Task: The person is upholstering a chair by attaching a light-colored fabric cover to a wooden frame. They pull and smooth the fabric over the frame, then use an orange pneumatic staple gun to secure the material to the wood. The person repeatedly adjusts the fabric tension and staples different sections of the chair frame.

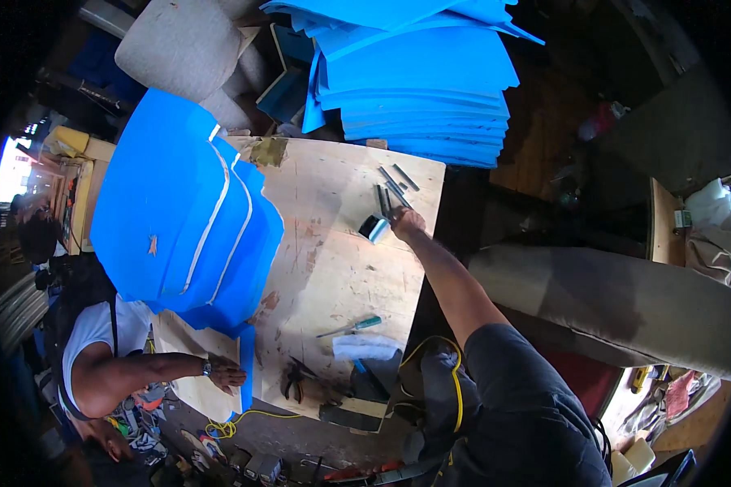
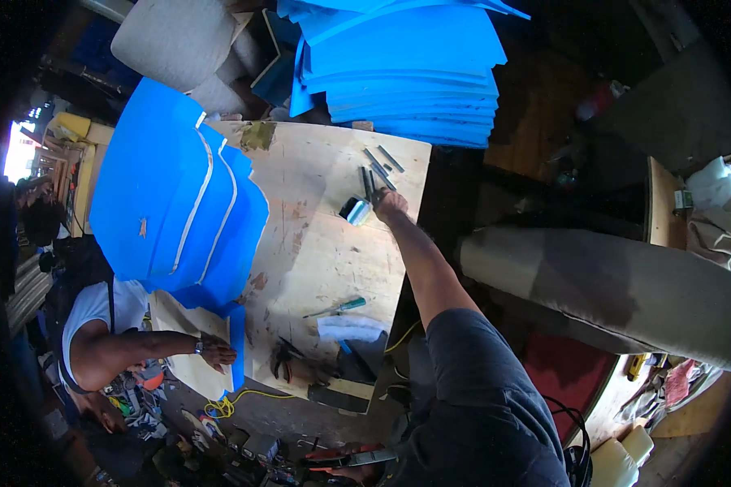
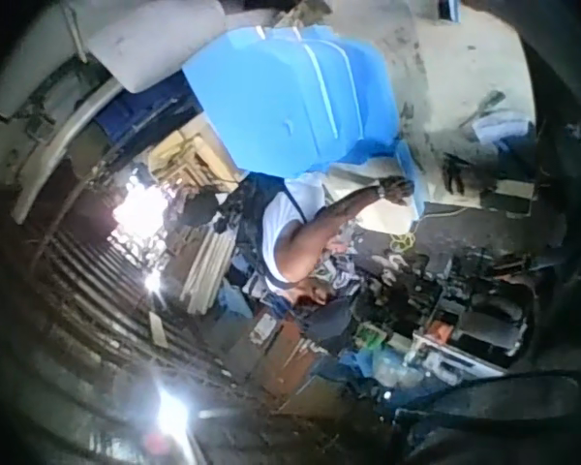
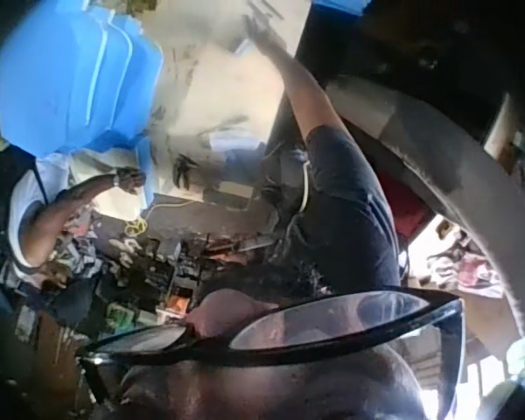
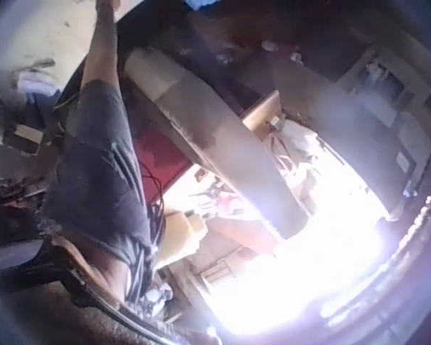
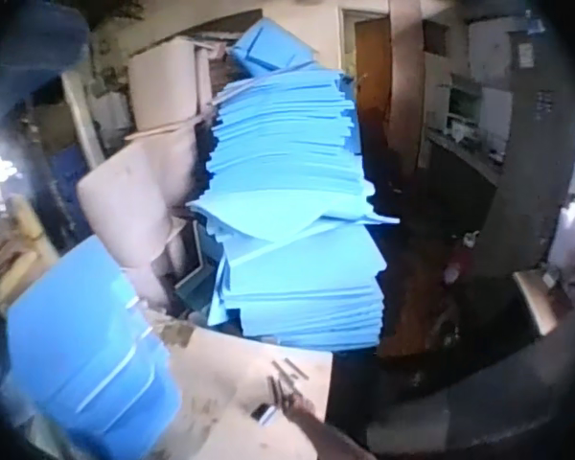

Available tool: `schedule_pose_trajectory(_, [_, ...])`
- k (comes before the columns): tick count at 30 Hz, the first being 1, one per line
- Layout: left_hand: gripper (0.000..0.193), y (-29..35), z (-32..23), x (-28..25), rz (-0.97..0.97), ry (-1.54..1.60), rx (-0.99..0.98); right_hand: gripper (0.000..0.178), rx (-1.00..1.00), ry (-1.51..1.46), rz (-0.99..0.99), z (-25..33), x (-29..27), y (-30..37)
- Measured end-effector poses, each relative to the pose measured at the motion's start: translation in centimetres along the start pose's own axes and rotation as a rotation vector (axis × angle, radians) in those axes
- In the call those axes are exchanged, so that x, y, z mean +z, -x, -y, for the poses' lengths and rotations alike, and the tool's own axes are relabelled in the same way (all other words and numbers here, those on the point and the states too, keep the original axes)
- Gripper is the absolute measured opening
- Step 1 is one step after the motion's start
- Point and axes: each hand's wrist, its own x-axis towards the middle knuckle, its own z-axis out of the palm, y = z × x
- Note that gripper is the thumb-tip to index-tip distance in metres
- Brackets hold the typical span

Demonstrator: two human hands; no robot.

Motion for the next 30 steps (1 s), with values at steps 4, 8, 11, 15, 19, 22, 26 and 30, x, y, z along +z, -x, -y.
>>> schedule_pose_trajectory(4, [0.079,0.6,-0.1,0.1,0.014,0.008,-0.016,0.022,0.064,-0.244,-0.12,-1.5,1.4,-0.2])
schedule_pose_trajectory(8, [0.08,1.9,-1.0,-1.2,0.033,0.05,-0.038,0.021,0.028,-0.329,-0.134,-5.2,3.3,2.3])
schedule_pose_trajectory(11, [0.08,2.3,-0.8,-3.1,0.139,0.165,-0.124,0.013,-0.121,-0.786,-0.205,-14.4,2.8,6.4])
schedule_pose_trajectory(15, [0.081,2.8,-2.2,-5.8,0.538,0.335,-0.23,0.013,-0.357,-0.363,-0.151,-11.7,-1.6,20.3])
schedule_pose_trajectory(19, [0.088,1.5,-2.3,-7.8,0.51,0.214,-0.197,0.016,-0.49,-0.232,-0.061,-2.7,-8.6,36.9])
schedule_pose_trajectory(22, [0.093,1.9,-4.2,-3.7,0.194,0.146,-0.167,0.016,-0.555,-0.228,-0.021,0.6,-11.3,47.3])
schedule_pose_trajectory(26, [0.096,1.2,-5.6,-7.5,0.395,0.222,-0.404,0.014,-0.703,-0.315,-0.073,3.2,-12.5,60.4])
schedule_pose_trajectory(30, [0.099,3.1,-9.4,-8.7,0.455,0.141,-0.379,0.02,-0.704,-0.424,-0.229,4.7,-12.0,72.5])
